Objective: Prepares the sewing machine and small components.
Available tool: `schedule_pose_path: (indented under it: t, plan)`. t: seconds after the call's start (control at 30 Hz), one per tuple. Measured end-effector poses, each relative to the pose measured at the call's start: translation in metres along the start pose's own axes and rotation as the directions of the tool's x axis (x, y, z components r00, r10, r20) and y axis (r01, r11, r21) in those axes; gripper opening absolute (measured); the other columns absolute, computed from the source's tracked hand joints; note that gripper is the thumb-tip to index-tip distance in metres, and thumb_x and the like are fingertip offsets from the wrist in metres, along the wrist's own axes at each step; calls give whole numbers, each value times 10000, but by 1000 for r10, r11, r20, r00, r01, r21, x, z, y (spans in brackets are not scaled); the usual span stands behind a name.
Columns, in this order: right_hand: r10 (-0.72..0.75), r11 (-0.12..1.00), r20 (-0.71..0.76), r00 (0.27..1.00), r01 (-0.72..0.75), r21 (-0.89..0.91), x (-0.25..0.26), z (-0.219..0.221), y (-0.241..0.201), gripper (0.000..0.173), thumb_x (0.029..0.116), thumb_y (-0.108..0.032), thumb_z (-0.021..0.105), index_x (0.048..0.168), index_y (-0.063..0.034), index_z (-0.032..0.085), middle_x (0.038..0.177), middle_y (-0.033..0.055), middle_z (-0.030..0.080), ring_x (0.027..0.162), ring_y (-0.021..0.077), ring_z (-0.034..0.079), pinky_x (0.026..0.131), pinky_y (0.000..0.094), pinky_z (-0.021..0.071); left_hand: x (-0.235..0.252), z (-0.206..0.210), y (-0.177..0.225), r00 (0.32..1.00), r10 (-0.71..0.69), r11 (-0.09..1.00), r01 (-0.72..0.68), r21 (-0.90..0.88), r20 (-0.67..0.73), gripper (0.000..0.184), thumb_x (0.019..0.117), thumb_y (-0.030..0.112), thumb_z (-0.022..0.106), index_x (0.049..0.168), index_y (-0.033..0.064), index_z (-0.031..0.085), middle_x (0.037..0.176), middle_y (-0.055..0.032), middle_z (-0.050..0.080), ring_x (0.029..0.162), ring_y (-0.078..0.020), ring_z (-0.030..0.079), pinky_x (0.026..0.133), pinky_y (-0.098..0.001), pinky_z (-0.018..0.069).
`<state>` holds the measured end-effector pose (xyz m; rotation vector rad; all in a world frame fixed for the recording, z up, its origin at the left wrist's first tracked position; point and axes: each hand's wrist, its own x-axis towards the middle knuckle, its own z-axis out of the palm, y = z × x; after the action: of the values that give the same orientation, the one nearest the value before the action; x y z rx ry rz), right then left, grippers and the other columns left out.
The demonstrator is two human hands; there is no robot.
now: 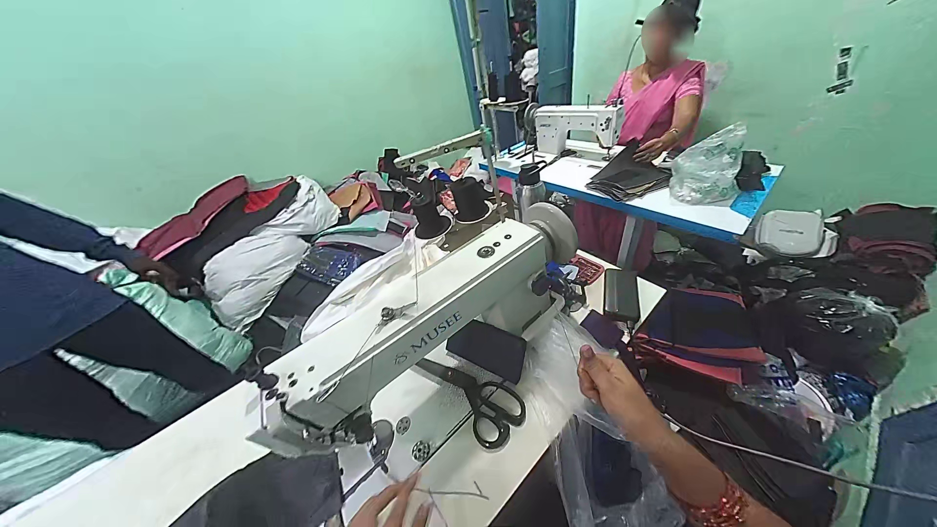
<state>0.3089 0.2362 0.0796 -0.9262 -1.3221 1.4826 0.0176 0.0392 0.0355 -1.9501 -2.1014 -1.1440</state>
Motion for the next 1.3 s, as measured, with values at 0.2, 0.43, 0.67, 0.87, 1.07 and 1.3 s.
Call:
schedule_pose_path:
  t: [0.2, 0.43, 0.67, 0.87, 1.07, 1.3]
  plan:
    - [208, 902, 91, 974, -227, 367, -4, 36, 12, 583, 1115, -429, 65, 839, -148, 495, 637, -46, 520, 520, 51, 496, 494, 187, 434, 64, 63, 94, 883, 469, 866, -461, -195, -2, 250, 983, 187, 622, 1194, 138, 747, 1111, -65, 736, 1078, -215, 682, 978, -383, 534]
    - [292, 890, 69, 954, -297, 345, -15, 49, 6, 684, 1076, -535, 16, 995, -134, 564, 814, -30, 671, 773, 72, 677, 720, 265, 586, 81, 112, 105, 844, 527, 847, -531, -28, -96, 315, 871, -1, 667, 1149, 103, 771, 1172, -73, 750, 1074, -261, 694, 940, -378, 555]
    - [161, 981, 137, 977, -174, 88, -17, 57, 22, 688, 1082, -486, -6, 1202, -74, 532, 975, -29, 701, 918, 68, 686, 823, 268, 572, 92, 107, 90, 861, 470, 879, -477, 10, -195, 206, 873, 18, 700, 1047, 77, 793, 999, -67, 780, 940, -248, 716, 855, -354, 566]
    - [17, 997, 110, 994, -8, -80, -9, 63, 37, 594, 1091, -409, 217, 1490, 17, 331, 1223, 77, 629, 1031, 104, 654, 863, 294, 557, 99, 105, 91, 964, 236, 935, -259, -241, -123, 339, 870, -39, 631, 1196, -53, 722, 1030, -195, 724, 954, -306, 720, 880, -408, 599]
    - [-332, 727, 185, 925, 376, -575, -9, 71, 66, 245, 955, -53, 603, 1146, 88, 662, 1122, 246, 689, 1096, 383, 665, 968, 518, 534, 122, 90, 78, 986, 33, 912, -97, -397, -166, 275, 904, -27, 602, 1142, -63, 736, 1070, -201, 712, 999, -234, 708, 929, -337, 576]
    - [150, 395, 393, 907, 310, -865, -8, 116, 57, 448, 965, 50, 522, 1408, 9, 576, 1406, 251, 573, 1330, 402, 534, 1090, 467, 454, 130, 83, 69, 984, -134, 798, 37, -602, -118, 205, 930, -1, 641, 1105, -70, 721, 1061, -135, 708, 959, -75, 695, 888, -199, 570]
